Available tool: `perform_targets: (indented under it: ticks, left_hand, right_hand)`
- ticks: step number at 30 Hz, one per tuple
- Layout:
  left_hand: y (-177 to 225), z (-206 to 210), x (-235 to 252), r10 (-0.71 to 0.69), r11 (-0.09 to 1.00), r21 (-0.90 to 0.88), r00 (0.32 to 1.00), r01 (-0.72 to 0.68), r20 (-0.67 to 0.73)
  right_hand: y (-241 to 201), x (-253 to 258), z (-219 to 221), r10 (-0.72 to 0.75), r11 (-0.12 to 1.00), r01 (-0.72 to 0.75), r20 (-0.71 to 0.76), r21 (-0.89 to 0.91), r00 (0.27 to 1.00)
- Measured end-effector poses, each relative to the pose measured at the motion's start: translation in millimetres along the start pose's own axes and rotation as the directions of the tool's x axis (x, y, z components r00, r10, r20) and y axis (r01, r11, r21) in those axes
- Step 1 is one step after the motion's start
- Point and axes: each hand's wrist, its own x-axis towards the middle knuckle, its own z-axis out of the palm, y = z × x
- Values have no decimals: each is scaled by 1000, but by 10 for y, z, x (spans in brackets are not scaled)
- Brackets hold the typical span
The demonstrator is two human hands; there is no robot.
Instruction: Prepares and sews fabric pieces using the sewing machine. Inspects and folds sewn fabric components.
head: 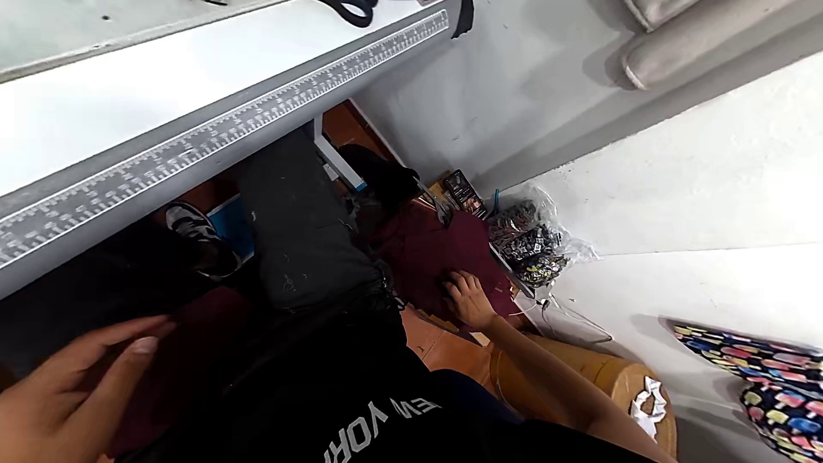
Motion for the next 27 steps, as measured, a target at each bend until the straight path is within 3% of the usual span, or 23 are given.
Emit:
perform_targets:
  ticks: [3, 5, 6, 7, 8, 9, 10, 13, 15, 18, 23, 27]
  left_hand:
    - [109, 578, 454, 196, 979, 12, 964, -202, 179]
    - [327, 1166, 757, 288, 949, 10, 877, -316, 384]
    - [431, 1481, 898, 307, 935, -4, 803, -355, 510]
    - [518, 1805, 1035, 304, 922, -8, 714, -386, 631]
    - [579, 2136, 1158, 285, 908, 4, 624, -419, 727]
    - [619, 2462, 1256, 248, 891, 30, 542, -452, 803]
    - [644, 2775, 1326, 202, 871, 62, 471, -487, 859]
    - [531, 3616, 1444, 103, 780, 136, 339, -611, 935]
    - [373, 4001, 1461, 57, 730, 170, 307, -662, 950]
    - [292, 4170, 1430, 73, 661, 200, 327, -723, 942]
    - [254, 4115, 1418, 126, 591, 198, 332, -782, 935]
    - [390, 4229, 1334, 238, 645, 189, 430, -740, 871]
  right_hand:
    - [88, -164, -33, 77, 997, -78, -41, -1, 996]
    - [84, -266, -85, 316, 944, -314, -11, 99, 949]
    - [53, -297, -123, 497, 851, -497, 44, 168, 866]
    - [21, -298, -174, 672, 692, -684, 137, 232, 727]
    - [9, -282, -224, 796, 468, -832, 267, 299, 544]
    - [4, -286, -242, 845, 239, -899, 378, 367, 379]
    - [-12, -305, -234, 847, 44, -898, 460, 438, 266]
    - [-53, -234, -213, 789, -410, -672, 610, 616, 77]
    - [-46, -140, -234, 734, -599, -469, 679, 648, 0]
    - [3, -107, -218, 729, -625, -426, 684, 654, -19]
    - [33, -70, -102, 858, -447, -510, 513, 735, -13]
    - [1, 12, -286, 870, -398, -569, 492, 719, 13]
